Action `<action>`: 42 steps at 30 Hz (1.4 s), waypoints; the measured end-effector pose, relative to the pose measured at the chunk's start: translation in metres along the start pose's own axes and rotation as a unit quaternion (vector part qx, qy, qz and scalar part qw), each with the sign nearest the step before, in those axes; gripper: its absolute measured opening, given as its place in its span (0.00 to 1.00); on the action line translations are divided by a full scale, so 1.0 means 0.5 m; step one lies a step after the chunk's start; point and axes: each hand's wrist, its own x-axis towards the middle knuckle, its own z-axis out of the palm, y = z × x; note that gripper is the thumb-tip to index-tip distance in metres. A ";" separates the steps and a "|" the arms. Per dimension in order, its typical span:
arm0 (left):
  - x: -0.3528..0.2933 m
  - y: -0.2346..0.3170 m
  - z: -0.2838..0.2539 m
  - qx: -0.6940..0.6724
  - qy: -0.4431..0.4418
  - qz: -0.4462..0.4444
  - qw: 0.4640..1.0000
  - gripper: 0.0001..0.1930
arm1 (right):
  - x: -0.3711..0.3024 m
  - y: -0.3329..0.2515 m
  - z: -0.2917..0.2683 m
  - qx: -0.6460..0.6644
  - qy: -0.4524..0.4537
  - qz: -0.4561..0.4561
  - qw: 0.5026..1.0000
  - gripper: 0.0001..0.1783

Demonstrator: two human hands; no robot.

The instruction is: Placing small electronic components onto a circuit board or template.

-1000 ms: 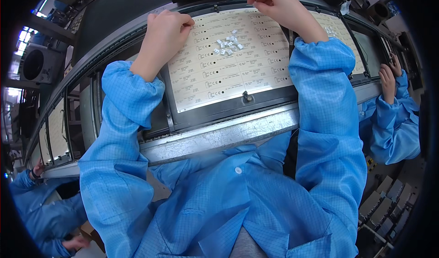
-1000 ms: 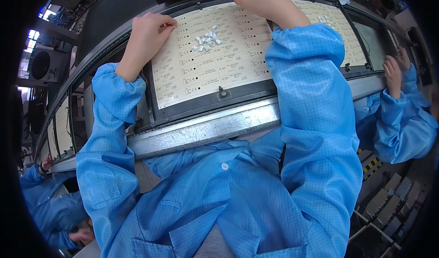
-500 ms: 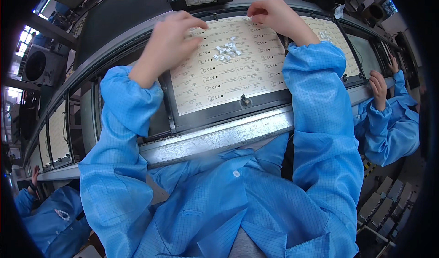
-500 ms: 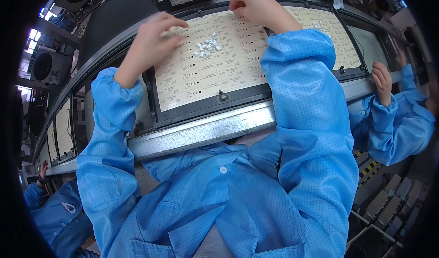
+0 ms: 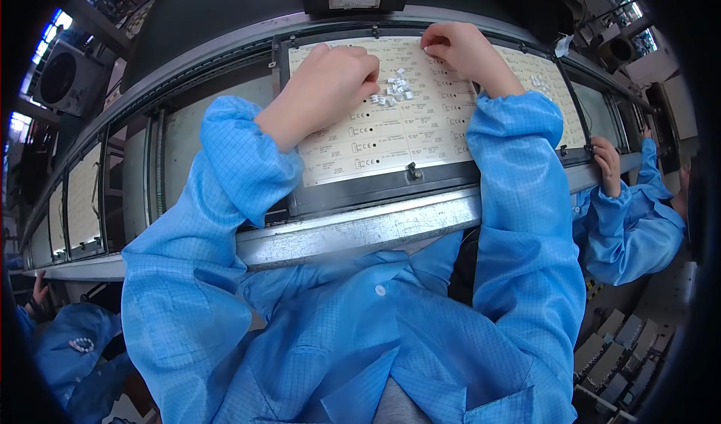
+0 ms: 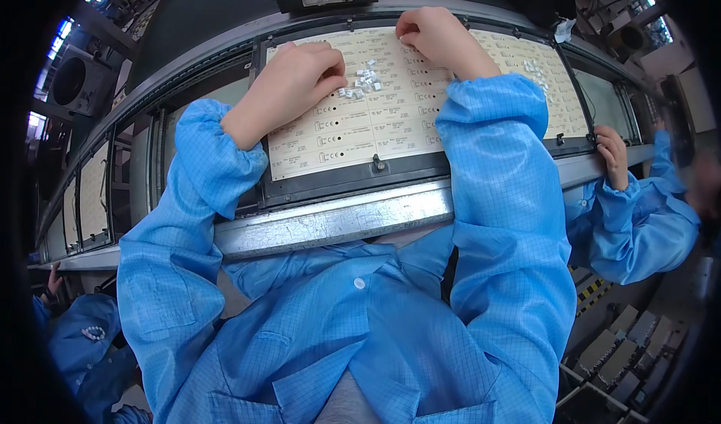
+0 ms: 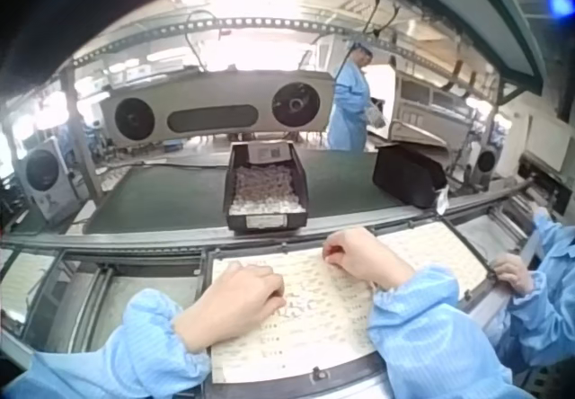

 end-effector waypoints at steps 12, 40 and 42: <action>0.001 -0.029 -0.050 -0.353 -0.033 -0.203 0.913 0.12 | -0.001 -0.013 0.025 -0.018 0.044 0.047 0.998 0.05; -0.014 -0.028 -0.013 0.092 0.005 -0.049 0.995 0.06 | -0.035 -0.039 -0.036 0.044 0.007 -0.065 0.997 0.06; -0.017 -0.023 -0.006 0.162 0.031 -0.007 0.986 0.05 | -0.037 -0.031 -0.038 0.050 0.006 -0.059 0.997 0.06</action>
